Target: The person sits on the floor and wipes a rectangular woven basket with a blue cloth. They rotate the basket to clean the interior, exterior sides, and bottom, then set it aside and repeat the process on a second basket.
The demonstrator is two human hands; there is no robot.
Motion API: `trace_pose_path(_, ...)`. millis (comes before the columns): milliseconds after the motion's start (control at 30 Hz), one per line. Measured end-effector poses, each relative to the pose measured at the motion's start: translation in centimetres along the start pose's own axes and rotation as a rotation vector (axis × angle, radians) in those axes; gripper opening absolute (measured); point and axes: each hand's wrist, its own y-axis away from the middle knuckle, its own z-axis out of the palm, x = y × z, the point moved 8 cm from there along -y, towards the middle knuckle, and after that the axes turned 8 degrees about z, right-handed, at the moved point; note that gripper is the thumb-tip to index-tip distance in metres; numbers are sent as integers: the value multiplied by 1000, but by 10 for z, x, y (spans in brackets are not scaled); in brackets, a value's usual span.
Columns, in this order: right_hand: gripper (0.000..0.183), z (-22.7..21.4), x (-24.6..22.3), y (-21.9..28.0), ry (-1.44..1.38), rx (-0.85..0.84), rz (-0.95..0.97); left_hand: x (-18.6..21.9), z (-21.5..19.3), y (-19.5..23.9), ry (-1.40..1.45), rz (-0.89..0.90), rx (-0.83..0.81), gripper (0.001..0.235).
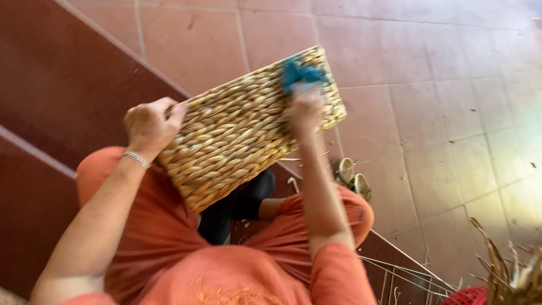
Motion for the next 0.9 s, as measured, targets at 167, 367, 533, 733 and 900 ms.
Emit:
trace_pose_path(167,13,-118,-154,145,-251,22,-360,-18,12,-4,-62,-9,-42,33)
trace_pose_path(367,24,-119,-115,152,-496,-41,-423,-31,21,4,-53,57,-69,39)
trace_pose_path(533,10,-26,75,49,-150,-61,182,-32,33,1,-60,34,-115,41)
trace_pose_path(733,58,2,118,48,-90,-189,462,-50,41,7,-118,28,-102,40)
trace_pose_path(900,28,-85,-42,119,-259,-231,29,-81,62,9,-254,46,-77,40)
